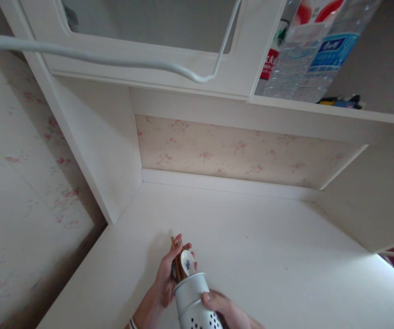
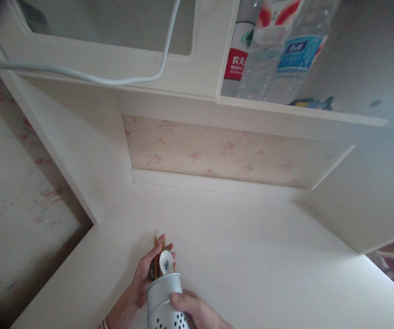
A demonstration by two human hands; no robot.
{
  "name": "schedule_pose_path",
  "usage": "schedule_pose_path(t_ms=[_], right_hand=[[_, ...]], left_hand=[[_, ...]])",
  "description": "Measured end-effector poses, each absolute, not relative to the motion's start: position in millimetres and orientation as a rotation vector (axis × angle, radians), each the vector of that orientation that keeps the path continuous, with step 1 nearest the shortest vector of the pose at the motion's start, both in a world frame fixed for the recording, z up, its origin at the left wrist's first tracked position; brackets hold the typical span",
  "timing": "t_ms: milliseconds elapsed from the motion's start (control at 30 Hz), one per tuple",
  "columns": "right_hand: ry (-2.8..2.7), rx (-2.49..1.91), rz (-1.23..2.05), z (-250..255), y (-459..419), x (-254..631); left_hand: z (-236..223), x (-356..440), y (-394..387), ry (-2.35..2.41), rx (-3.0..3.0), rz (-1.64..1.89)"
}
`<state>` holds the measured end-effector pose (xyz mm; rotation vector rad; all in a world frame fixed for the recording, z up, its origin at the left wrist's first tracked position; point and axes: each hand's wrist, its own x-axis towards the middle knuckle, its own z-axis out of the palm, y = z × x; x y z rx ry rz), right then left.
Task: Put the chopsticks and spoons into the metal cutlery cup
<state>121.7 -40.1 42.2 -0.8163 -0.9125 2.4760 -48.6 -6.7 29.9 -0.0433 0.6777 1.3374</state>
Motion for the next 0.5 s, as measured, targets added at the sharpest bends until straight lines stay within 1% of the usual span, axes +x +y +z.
schedule_pose_path(t_ms=[133, 267, 400, 500], right_hand=[[-0.864, -0.847, 2.468, 47.8, -47.1, 118.8], [-0.829, -0.841, 2.449, 51.7, -52.7, 113.3], [-0.950, -0.729, 2.504, 45.5, -50.8, 107.1], [-0.973, -0.696, 2.504, 39.3, -51.3, 106.5]], left_hand=[[24.6, -50.1, -3.8, 0.685, -0.038, 1.370], [25.8, -48.9, -5.7, 0.745, -0.052, 1.331], [29.0, -45.9, -7.8, 0.736, -0.010, 1.246], [27.0, -46.4, -5.3, 0.687, 0.035, 1.267]])
